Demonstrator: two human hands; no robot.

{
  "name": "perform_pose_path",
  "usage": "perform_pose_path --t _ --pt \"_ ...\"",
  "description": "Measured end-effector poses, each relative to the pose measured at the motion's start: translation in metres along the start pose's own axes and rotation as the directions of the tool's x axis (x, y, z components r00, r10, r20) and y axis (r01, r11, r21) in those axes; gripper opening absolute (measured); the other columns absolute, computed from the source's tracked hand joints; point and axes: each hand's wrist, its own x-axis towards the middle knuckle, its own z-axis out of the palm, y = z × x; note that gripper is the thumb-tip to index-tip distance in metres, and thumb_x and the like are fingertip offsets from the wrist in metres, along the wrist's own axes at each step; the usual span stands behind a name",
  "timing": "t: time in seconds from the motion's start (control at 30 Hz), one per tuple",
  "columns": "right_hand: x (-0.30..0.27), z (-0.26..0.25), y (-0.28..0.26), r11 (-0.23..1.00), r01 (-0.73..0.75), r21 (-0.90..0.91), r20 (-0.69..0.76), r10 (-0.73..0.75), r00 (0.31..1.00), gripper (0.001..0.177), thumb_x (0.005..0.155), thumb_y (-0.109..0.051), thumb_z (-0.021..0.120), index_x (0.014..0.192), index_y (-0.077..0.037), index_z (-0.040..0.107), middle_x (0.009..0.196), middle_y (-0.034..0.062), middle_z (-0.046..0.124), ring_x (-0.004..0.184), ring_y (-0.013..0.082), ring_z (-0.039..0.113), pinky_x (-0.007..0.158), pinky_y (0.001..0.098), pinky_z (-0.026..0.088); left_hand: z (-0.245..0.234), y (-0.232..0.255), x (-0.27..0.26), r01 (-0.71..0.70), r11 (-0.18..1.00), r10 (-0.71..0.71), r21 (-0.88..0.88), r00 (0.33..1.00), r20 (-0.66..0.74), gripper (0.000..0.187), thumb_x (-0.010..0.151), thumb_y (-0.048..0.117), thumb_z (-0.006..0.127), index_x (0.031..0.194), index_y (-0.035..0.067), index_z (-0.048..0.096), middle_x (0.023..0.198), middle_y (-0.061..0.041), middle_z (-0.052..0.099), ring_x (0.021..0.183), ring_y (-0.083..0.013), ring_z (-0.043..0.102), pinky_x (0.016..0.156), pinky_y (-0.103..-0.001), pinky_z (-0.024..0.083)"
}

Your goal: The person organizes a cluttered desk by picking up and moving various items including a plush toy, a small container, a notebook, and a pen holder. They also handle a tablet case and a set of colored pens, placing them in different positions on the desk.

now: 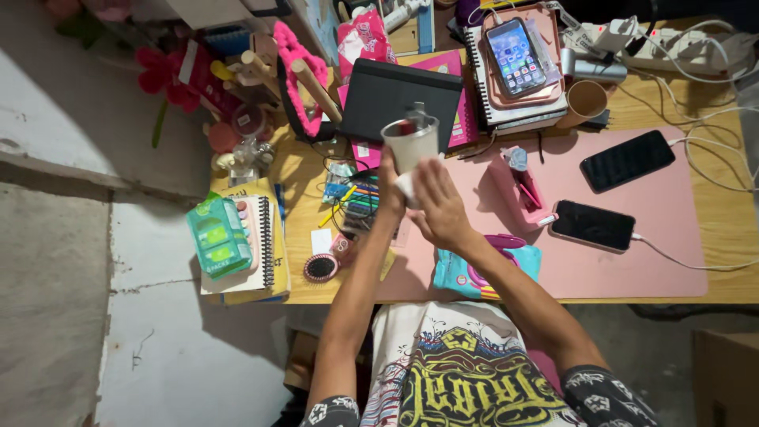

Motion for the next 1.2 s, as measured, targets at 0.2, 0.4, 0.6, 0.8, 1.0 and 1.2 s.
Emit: perform_pose_path --t 0.2,0.4,0.6,0.8,1.0,1.2 --pt "0.019 0.002 0.016 0.946 -0.108 0.306 -0.070 0.136 0.988 0.090 0.108 -0.055 0.041 0.165 0.006 0.008 0.172 0.0276 0.010 0.161 0.0424 0.010 0.133 0.0497 0.008 0.011 0.006 -0.035 -0.156 0.979 0.143 0.128 0.984 0.111 0.076 0.095 0.060 0.066 0.144 0.004 0.047 0.131 -0.008 0.062 0.114 -0.0174 0.062 0.096 -0.034 0.054" --pt "0.017 0.012 0.011 0.528 -0.307 0.792 0.083 0.405 0.911 0.068 0.108 -0.024 0.042 0.164 0.007 0.017 0.172 0.0240 0.023 0.161 0.0318 0.022 0.130 0.0384 0.016 -0.010 -0.009 -0.013 -0.126 0.985 0.126 0.119 0.992 0.003 0.081 0.094 0.064 0.069 0.137 -0.004 0.056 0.122 -0.012 0.067 0.106 -0.0202 0.065 0.090 -0.035 0.056" --pt "-0.027 0.023 0.048 0.584 -0.420 0.695 0.067 0.529 0.846 0.049 0.100 0.005 0.048 0.148 0.002 0.056 0.149 0.0246 0.059 0.135 0.0315 0.057 0.106 0.0337 0.049 -0.023 0.009 -0.012 0.020 1.000 -0.019 -0.012 0.996 0.086 0.076 0.102 0.063 0.051 0.138 -0.003 0.056 0.123 -0.014 0.068 0.108 -0.0214 0.069 0.094 -0.033 0.056" --pt "0.009 0.023 0.040 0.252 -0.388 0.887 0.067 0.760 0.646 0.073 0.103 -0.044 0.049 0.162 -0.007 0.027 0.155 0.0238 0.043 0.138 0.0362 0.045 0.108 0.0487 0.037 -0.005 0.005 -0.024 -0.005 1.000 0.005 -0.006 0.995 0.102 0.080 0.100 0.070 0.051 0.143 0.003 0.053 0.125 -0.011 0.067 0.108 -0.0210 0.067 0.094 -0.036 0.055" --pt "0.017 0.030 0.056 0.614 -0.461 0.641 0.221 0.428 0.876 0.101 0.097 -0.081 0.016 0.167 -0.009 0.021 0.176 0.0220 -0.002 0.161 0.0385 -0.011 0.129 0.0520 -0.003 0.004 0.004 -0.027 -0.202 0.976 0.190 0.083 0.973 0.134 0.097 0.084 0.073 0.072 0.149 0.005 0.044 0.139 -0.008 0.057 0.126 -0.0193 0.058 0.108 -0.036 0.050" --pt "0.027 0.029 0.054 0.757 -0.428 0.494 0.020 0.482 0.876 0.101 0.099 -0.079 0.030 0.166 -0.004 0.021 0.169 0.0282 0.015 0.157 0.0406 0.013 0.128 0.0503 0.014 0.000 -0.004 -0.009 -0.418 0.781 0.372 0.465 0.908 0.192 0.093 0.087 0.076 0.063 0.145 0.005 0.049 0.134 -0.009 0.057 0.120 -0.0195 0.057 0.105 -0.035 0.049"
